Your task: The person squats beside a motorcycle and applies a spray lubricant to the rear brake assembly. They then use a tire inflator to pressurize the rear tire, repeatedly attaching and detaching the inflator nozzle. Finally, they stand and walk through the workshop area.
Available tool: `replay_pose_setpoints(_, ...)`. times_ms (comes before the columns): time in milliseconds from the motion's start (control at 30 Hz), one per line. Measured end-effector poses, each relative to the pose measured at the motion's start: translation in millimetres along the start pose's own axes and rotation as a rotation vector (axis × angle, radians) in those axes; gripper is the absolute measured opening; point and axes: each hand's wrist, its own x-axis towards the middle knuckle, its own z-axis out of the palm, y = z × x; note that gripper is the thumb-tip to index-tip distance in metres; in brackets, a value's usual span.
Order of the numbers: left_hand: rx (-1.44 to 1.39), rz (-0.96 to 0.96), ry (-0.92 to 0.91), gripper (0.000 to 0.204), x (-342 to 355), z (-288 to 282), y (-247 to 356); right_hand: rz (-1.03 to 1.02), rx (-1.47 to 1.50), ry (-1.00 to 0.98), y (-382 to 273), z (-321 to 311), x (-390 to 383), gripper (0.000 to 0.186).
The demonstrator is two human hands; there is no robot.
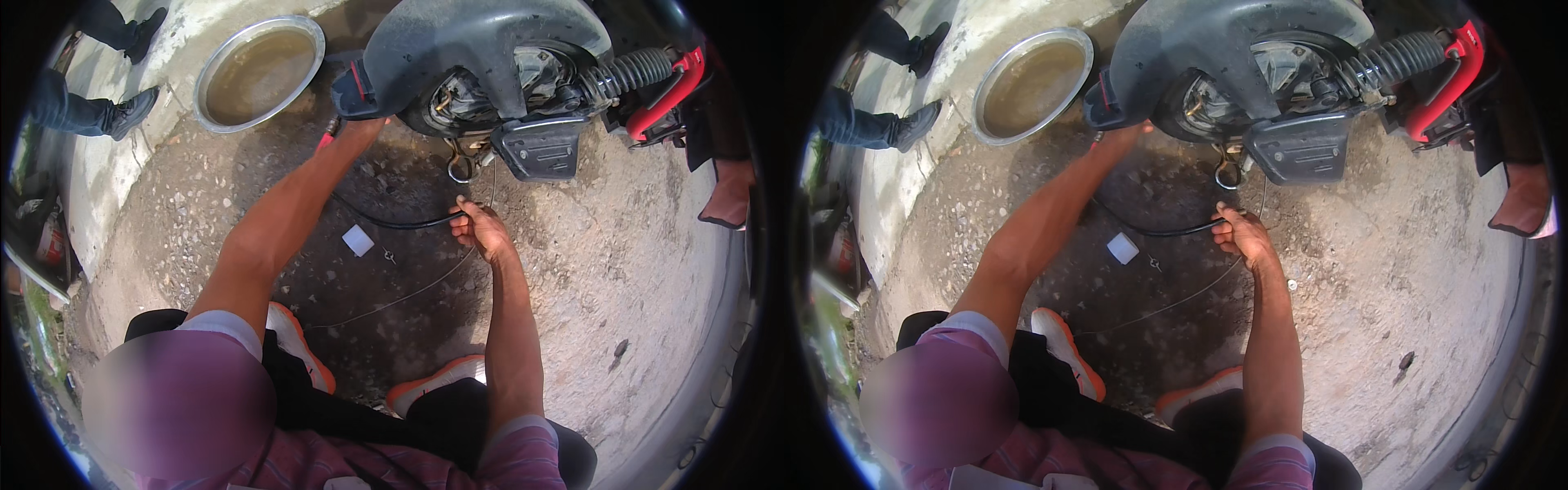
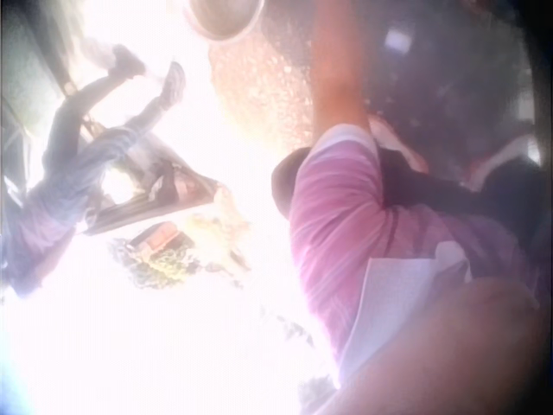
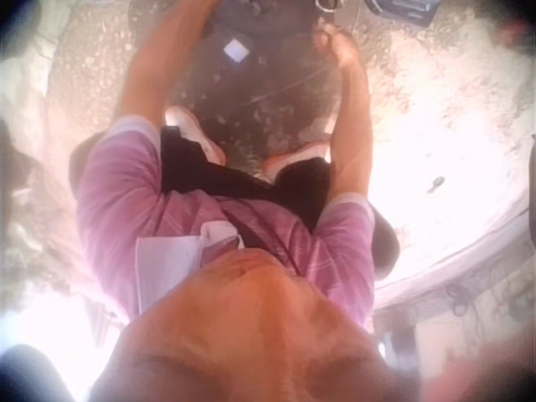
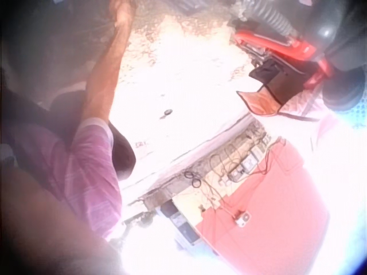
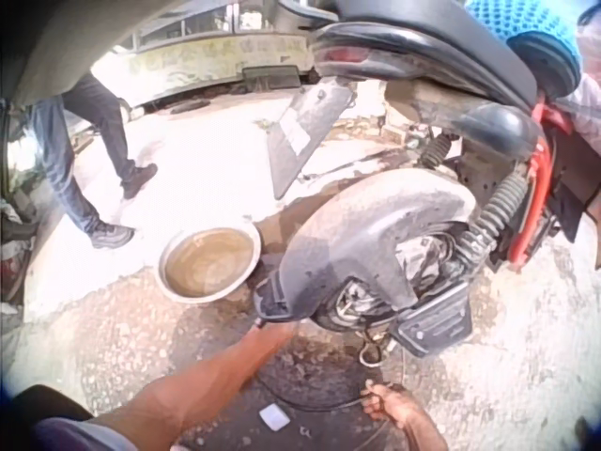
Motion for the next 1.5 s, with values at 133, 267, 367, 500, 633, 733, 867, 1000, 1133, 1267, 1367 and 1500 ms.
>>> replay_pose_setpoints(133,-0.144,-0.328,-0.366,0.034,-25,-20,22,0.115,-0.271,-0.031,10,-21,-9,0.057)
replay_pose_setpoints(267,0.044,-0.209,-0.731,0.023,-59,-31,16,0.220,-0.554,-0.280,23,-31,-4,0.050)
replay_pose_setpoints(367,0.316,-0.008,-0.832,0.023,-81,-21,13,0.284,-0.895,-0.448,18,-20,-6,0.053)
replay_pose_setpoints(500,0.394,-0.013,-0.779,0.024,-107,1,34,0.145,-1.379,-0.513,13,6,-19,0.060)
replay_pose_setpoints(633,0.471,0.079,-0.676,0.025,-118,7,30,-0.256,-1.482,-0.333,9,32,-11,0.050)
replay_pose_setpoints(733,0.398,0.162,-0.642,0.022,-105,-13,32,-0.229,-1.225,-0.316,-20,45,-24,0.049)
replay_pose_setpoints(867,0.336,0.108,-0.898,0.020,-53,-74,7,-0.245,-1.001,-0.328,-17,62,-18,0.043)
replay_pose_setpoints(1000,0.209,-0.246,-0.834,0.014,12,-179,9,-0.266,-0.898,-0.368,-24,80,-16,0.039)
replay_pose_setpoints(1133,0.508,-0.449,-0.275,0.019,33,-250,-96,-0.330,-0.795,-0.428,-36,109,-14,0.040)
replay_pose_setpoints(1267,0.753,-0.660,-0.201,0.028,15,-241,-154,-0.305,-0.623,-0.471,-41,124,-15,0.040)
replay_pose_setpoints(1367,0.585,-0.546,-0.453,0.028,32,-224,-153,-0.265,-0.531,-0.488,-48,131,-18,0.040)
replay_pose_setpoints(1500,0.733,-0.606,-0.261,0.029,41,-204,-179,-0.260,-0.486,-0.488,-55,135,-20,0.041)
